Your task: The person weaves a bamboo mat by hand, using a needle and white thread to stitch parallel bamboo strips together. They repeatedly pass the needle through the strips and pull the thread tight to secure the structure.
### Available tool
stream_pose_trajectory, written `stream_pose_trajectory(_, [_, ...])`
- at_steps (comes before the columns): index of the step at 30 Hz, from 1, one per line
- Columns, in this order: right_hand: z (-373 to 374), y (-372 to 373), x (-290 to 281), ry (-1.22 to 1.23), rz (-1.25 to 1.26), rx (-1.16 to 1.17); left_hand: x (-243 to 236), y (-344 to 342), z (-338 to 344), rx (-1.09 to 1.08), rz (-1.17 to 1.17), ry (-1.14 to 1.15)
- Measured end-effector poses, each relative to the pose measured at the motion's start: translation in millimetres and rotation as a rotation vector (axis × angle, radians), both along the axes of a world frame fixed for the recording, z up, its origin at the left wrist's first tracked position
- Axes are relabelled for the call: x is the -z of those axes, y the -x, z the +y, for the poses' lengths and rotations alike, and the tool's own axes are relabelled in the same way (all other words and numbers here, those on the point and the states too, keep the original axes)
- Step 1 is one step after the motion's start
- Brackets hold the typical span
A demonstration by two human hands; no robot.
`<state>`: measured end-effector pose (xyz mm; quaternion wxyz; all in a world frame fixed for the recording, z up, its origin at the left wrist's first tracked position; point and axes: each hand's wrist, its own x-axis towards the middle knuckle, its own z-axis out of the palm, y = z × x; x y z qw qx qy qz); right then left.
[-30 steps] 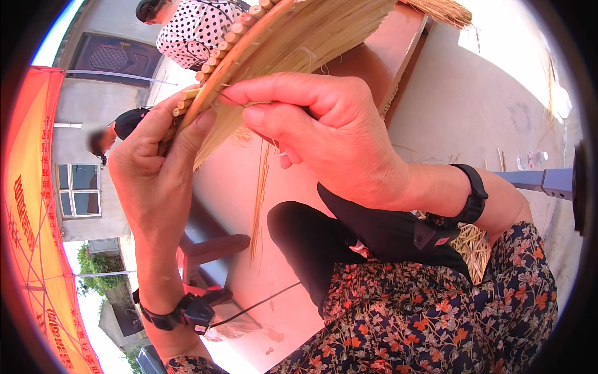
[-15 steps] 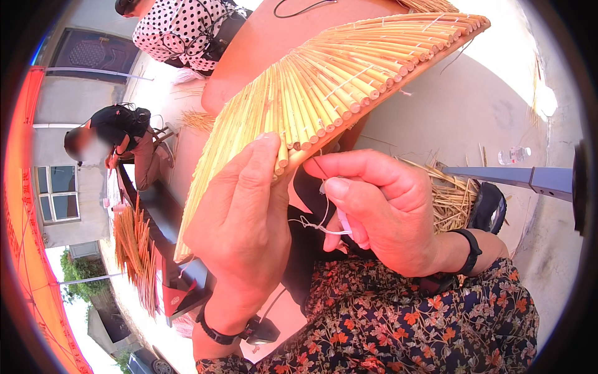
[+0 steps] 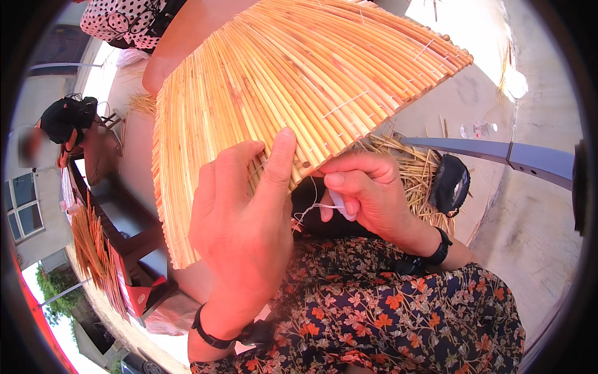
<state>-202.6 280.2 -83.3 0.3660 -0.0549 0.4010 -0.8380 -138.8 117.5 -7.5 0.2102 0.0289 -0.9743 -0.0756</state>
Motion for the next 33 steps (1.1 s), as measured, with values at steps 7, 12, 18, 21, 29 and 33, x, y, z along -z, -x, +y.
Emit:
stream_pose_trajectory(7, [1.4,-3.6,7.6,0.021,-0.062,0.054,2.3,-3.0,2.8,0.015,-0.067,-0.015])
stream_pose_trajectory(12, [-1.8,-7.8,1.2,0.000,-0.096,0.048,2.5,-4.1,4.1,0.014,-0.054,-0.066])
stream_pose_trajectory(18, [-2.5,-11.6,6.2,0.071,-0.100,0.056,12.2,0.2,0.7,0.048,0.049,-0.012])
stream_pose_trajectory(21, [-5.0,-13.9,5.4,0.075,-0.126,0.070,7.3,-0.8,3.3,0.040,0.013,-0.028])
stream_pose_trajectory(29, [-13.7,-15.8,1.4,0.080,-0.142,0.121,3.3,-3.7,4.3,0.040,-0.054,-0.068])
stream_pose_trajectory(33, [-13.8,-13.6,7.6,0.050,-0.104,0.101,6.2,-6.5,5.0,0.048,-0.072,-0.070])
